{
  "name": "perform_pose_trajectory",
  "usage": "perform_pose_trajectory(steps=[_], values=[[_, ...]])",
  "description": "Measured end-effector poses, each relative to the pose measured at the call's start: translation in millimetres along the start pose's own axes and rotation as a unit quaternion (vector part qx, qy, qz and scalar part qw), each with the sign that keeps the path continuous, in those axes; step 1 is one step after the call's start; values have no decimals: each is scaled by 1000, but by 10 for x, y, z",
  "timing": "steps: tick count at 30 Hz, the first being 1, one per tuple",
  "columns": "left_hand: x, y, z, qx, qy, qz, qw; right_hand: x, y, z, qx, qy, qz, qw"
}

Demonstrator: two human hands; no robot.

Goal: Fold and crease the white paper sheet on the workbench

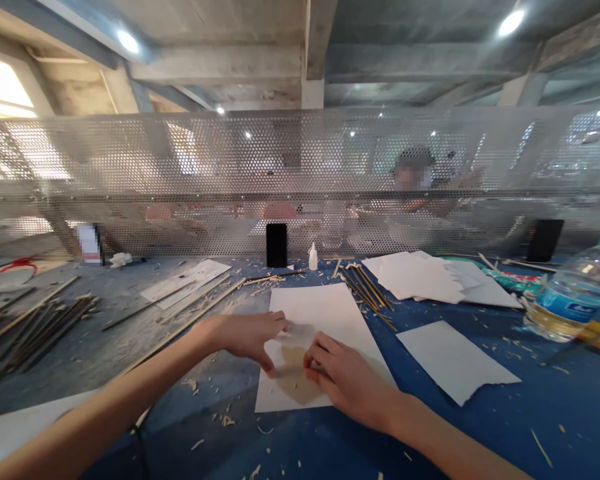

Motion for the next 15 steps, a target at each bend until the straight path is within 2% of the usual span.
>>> perform_pose_trajectory(steps=[15], values=[[-25,-1,6,3,-13,6,1000,23,-6,-96,-2,43,-18,999]])
Point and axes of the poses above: each hand's wrist, its own y-axis towards the middle knuckle, its own x-axis out of the palm, z = x × y, the point moved 9 cm from there along y, towards the middle knuckle, and after that the axes turned 14 degrees about y, right-handed, at the moved point
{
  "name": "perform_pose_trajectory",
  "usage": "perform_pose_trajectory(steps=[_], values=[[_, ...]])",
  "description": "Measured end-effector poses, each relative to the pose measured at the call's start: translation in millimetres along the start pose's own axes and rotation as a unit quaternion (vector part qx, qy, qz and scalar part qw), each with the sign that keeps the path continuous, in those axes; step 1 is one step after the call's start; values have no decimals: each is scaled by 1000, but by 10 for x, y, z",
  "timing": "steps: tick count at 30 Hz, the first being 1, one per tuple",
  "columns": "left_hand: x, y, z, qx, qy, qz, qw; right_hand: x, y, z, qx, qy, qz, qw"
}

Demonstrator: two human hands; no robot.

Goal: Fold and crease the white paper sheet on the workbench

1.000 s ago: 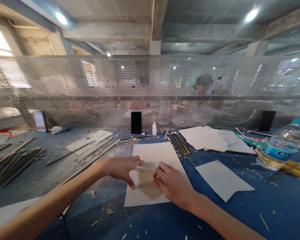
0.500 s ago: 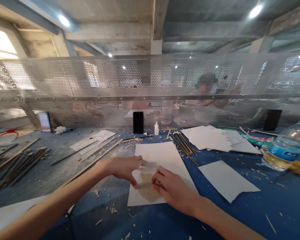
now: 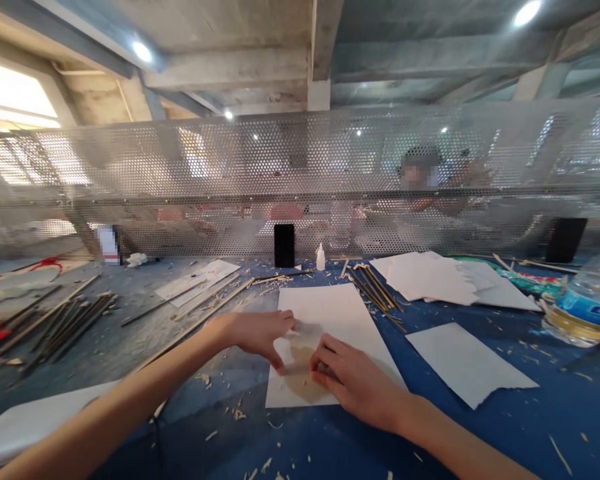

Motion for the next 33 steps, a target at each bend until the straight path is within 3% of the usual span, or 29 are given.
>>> perform_pose_trajectory(steps=[15,22,33], values=[[-22,-2,1,-12,29,-16,999,26,11,63,9,8,2,1000],[4,-2,-6,-10,11,-7,1000,4,2,53,-1,-59,25,998],[28,5,-8,-7,14,1,1000,-33,0,63,13,-59,22,998]])
Point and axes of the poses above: each hand's wrist, its own y-axis towards the middle knuckle, its own x-axis out of the palm, z = x × y, the point moved 9 cm from there along y, towards the middle knuckle, and after that the axes turned 14 degrees about y, right-handed, at the moved point
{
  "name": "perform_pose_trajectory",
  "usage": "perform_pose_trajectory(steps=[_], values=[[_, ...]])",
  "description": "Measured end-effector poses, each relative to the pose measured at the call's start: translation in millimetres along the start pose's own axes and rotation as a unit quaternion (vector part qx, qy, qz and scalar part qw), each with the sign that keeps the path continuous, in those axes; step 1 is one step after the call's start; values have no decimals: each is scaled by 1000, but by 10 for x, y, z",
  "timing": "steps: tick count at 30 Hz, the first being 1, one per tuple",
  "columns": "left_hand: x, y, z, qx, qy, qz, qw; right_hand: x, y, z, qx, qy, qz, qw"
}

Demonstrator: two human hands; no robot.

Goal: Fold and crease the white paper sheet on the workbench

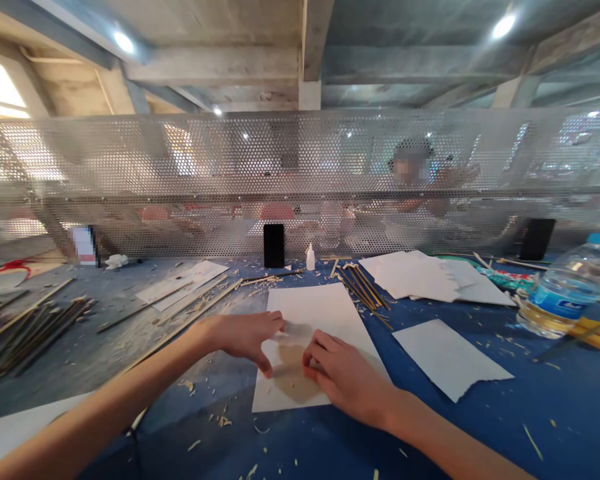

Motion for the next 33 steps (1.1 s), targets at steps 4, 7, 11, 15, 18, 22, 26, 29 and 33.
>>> perform_pose_trajectory(steps=[4,7,11,15,18,22,26,29,33], values=[[1,1,12,6,2,-6,1000,2,6,15,-9,4,-2,1000],[-4,-2,25,12,0,-7,1000,-51,8,49,-9,-30,26,999],[-18,-8,26,11,3,-5,1000,13,4,11,-11,24,-4,1000],[-16,-5,18,7,8,-7,1000,5,7,15,-11,14,4,1000],[-18,-5,14,6,8,-5,1000,-27,9,52,-9,3,11,1000],[-25,-11,5,-3,13,-9,1000,33,2,49,-1,53,-33,998],[-45,-19,23,3,15,-11,1000,11,10,58,2,25,-15,1000],[-35,-18,2,-10,13,-18,1000,22,17,70,-10,16,-13,1000],[-36,-7,20,1,14,-14,1000,-19,20,81,-16,-11,15,1000]])
Point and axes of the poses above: each hand's wrist, its own y-axis towards the middle knuckle, its own x-axis out of the palm, z = x × y, the point moved 9 cm from there along y, towards the middle knuckle, and after that the axes turned 14 degrees about y, right-handed, at the moved point
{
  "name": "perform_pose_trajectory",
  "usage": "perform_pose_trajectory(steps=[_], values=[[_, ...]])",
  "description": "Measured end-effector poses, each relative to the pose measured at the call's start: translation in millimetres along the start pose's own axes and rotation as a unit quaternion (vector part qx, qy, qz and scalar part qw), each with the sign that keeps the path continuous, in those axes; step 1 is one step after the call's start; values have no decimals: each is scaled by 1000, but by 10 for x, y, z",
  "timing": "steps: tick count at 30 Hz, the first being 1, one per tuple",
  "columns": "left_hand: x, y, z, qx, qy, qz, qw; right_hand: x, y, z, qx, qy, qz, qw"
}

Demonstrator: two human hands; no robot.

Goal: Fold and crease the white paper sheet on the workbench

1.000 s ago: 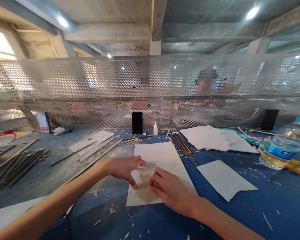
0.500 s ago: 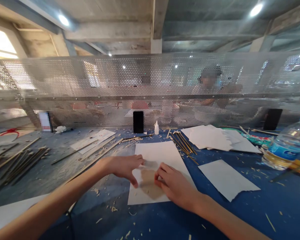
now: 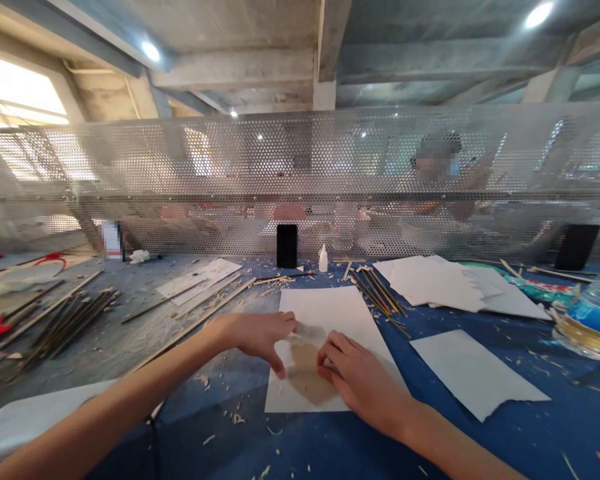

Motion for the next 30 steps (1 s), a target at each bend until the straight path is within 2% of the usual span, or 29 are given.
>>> perform_pose_trajectory(steps=[2,6,11,16,20,25,30], values=[[-9,1,14,7,4,2,1000,-8,-2,-22,2,-2,2,1000],[-12,-5,7,0,3,-2,1000,54,-3,-69,0,40,-35,999],[13,6,-13,6,-16,13,1000,-44,16,8,-9,-6,13,1000],[39,17,-22,5,-1,7,1000,31,12,34,5,49,-31,998],[13,6,-6,2,1,2,1000,-31,15,62,6,16,6,1000],[-22,-9,-10,-11,-9,1,1000,70,1,-50,0,87,-52,995],[-3,-1,-9,-11,2,-13,1000,1,8,-65,6,44,-20,999]])
Point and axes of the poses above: each hand's wrist, its own y-axis towards the middle knuckle, its own x-axis out of the palm, z = x × y, the point moved 9 cm from there along y, towards the middle knuckle, and after that the axes turned 14 degrees about y, right-handed, at the moved point
